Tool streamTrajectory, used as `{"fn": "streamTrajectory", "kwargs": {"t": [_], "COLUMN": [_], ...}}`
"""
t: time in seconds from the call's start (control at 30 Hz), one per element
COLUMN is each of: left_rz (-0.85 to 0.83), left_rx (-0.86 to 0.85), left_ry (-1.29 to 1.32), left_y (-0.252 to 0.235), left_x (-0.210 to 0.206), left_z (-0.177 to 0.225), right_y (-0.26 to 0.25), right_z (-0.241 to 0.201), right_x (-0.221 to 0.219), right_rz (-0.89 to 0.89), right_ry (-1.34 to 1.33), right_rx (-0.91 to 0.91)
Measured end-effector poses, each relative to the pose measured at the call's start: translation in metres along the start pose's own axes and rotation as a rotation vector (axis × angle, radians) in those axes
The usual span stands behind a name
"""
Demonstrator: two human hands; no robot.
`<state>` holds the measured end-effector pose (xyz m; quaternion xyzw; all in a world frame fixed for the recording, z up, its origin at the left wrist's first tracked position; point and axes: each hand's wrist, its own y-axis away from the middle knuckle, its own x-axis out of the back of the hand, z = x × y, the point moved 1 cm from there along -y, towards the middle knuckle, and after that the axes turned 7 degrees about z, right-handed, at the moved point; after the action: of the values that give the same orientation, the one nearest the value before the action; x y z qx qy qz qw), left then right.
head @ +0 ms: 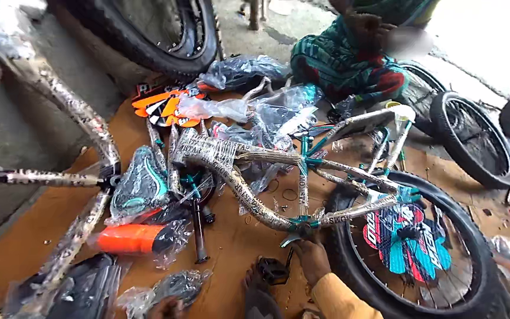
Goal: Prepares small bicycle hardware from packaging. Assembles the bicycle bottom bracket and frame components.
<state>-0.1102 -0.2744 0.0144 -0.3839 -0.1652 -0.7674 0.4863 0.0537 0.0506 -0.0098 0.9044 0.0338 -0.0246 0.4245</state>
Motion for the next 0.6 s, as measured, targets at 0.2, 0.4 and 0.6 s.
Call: {"fn": "streamTrajectory", "kwargs": {"t": [0.2, 0.4, 0.6], "left_rz": [-0.385, -0.862, -0.69], "left_rx": [-0.145, 0.408, 0.212], "left_ry": [0.249, -0.019, 0.563], "left_y": [-0.039, -0.042, -0.111], "left_x": [-0.064, 0.032, -0.099], "left_z": [0.066, 0.368, 0.235], "right_y": [0.017, 0.062, 0.077], "right_z": [-0.004, -0.039, -0.097], "right_x": [-0.011, 0.007, 0.028], "right_rz": [0.064, -0.12, -0.524], "right_ry": [-0.119, -0.212, 0.122], "right_rx": [-0.041, -0.016, 0.292]}}
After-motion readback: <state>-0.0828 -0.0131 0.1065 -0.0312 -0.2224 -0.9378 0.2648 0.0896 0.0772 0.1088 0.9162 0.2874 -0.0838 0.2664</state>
